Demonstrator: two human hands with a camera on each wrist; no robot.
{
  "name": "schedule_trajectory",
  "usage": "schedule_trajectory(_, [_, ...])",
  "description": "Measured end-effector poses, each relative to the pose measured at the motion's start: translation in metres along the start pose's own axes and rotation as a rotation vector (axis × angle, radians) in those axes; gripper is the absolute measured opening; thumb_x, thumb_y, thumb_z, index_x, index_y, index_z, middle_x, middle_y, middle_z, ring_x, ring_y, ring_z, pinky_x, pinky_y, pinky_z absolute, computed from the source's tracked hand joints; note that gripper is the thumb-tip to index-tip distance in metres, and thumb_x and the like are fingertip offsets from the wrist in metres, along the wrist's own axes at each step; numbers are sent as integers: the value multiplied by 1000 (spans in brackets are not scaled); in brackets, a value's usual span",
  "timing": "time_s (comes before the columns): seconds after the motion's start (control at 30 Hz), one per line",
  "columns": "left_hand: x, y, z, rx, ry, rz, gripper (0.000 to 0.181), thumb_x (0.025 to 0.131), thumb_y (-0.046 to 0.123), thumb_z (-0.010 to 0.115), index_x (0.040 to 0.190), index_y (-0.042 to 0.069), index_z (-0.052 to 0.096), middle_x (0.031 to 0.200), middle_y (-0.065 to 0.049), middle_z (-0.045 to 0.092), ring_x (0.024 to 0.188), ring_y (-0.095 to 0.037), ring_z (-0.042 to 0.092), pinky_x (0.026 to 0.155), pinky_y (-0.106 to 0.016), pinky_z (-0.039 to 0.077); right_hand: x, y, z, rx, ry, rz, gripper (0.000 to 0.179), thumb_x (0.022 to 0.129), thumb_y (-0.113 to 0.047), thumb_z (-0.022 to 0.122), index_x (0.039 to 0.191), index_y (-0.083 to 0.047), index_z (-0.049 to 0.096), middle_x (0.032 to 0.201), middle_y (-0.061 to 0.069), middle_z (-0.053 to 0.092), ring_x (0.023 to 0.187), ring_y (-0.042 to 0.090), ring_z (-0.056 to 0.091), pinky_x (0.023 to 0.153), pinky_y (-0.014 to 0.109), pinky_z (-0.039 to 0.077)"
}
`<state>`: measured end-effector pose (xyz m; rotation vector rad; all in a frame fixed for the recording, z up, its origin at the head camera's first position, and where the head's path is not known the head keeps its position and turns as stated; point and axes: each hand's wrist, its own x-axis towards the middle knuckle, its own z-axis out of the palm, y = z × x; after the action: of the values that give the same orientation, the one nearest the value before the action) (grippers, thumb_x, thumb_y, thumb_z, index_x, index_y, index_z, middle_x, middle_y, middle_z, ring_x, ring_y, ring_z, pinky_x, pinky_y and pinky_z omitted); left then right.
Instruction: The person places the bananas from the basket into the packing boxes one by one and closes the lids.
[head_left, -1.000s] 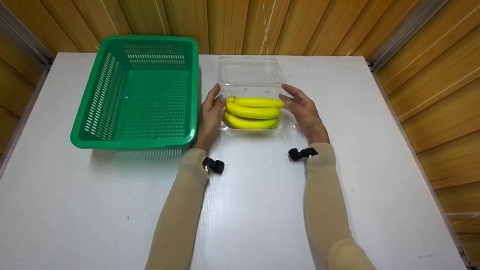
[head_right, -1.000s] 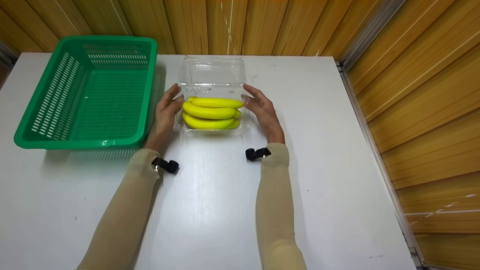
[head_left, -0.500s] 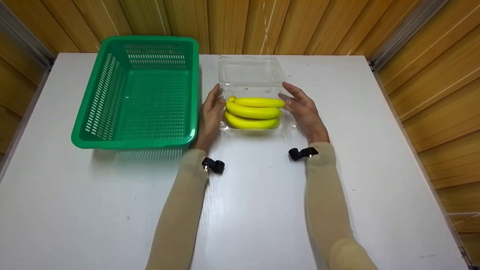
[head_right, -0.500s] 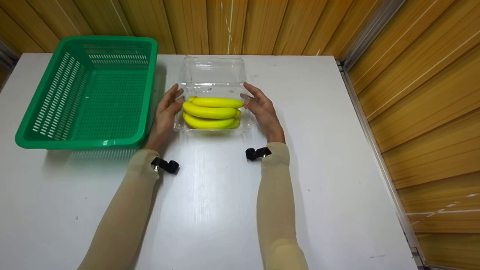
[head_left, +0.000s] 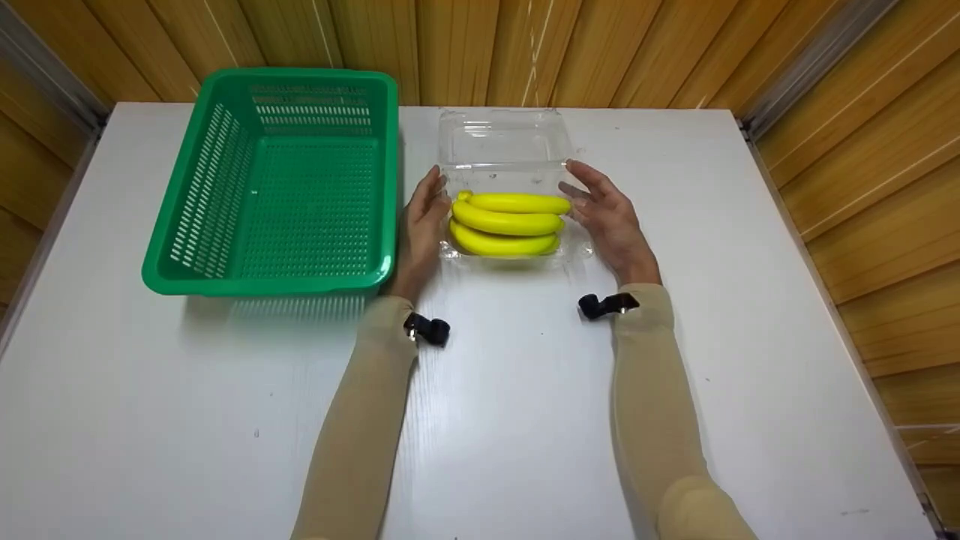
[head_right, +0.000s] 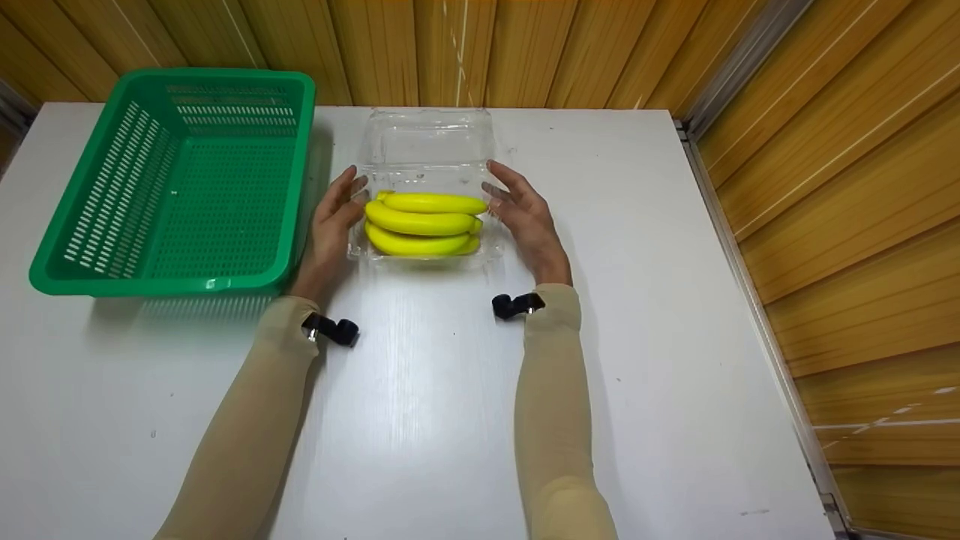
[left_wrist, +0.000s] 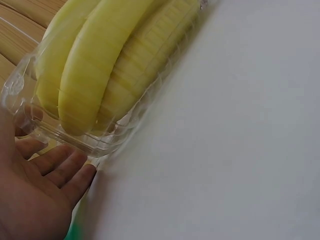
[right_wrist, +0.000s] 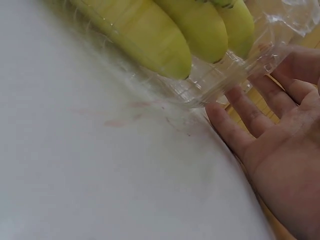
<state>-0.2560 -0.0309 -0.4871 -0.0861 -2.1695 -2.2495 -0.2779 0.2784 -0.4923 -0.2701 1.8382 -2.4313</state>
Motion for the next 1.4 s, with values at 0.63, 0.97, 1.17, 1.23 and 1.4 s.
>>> schedule_trajectory(0.63, [0, 0, -3, 23, -9, -6, 55, 115, 21, 44, 168, 15, 31, 167, -8, 42, 152, -21, 39, 121, -27, 32, -1, -2, 1, 45, -20, -25, 66, 102, 12, 54, 163, -6, 39, 165, 10, 42, 148, 38, 40, 113, 44, 44])
schedule_trajectory(0.97, [-1, 0, -3, 41, -27, -14, 56, 116, 22, 42, 169, 16, 28, 168, -7, 39, 154, -19, 36, 122, -29, 32, -1, 0, -1, 43, -41, -49, 78, 96, -13, 80, 163, -16, 41, 165, 10, 41, 148, 39, 38, 113, 46, 42])
schedule_trajectory(1.17, [-1, -1, -3, -15, -26, 11, 56, 115, 19, 42, 169, 12, 27, 168, -13, 38, 154, -23, 36, 121, -27, 32, -1, 0, -1, 16, -37, -38, 75, 101, -1, 67, 167, -14, 33, 164, 10, 41, 148, 38, 39, 119, 50, 38])
schedule_trajectory(1.23, [-1, -1, -3, -29, -24, 19, 56, 115, 19, 42, 169, 12, 28, 168, -14, 39, 154, -24, 36, 121, -27, 33, -1, -1, 0, 5, -32, -26, 75, 102, 6, 59, 168, -15, 31, 164, 10, 40, 149, 37, 38, 119, 50, 38])
schedule_trajectory(1.4, [-1, -2, -4, -57, -25, 39, 57, 115, 19, 43, 169, 10, 27, 167, -15, 38, 154, -26, 36, 122, -28, 32, 0, -2, 0, 13, -45, -32, 75, 101, 14, 52, 168, -13, 31, 163, 12, 40, 148, 40, 37, 116, 48, 41])
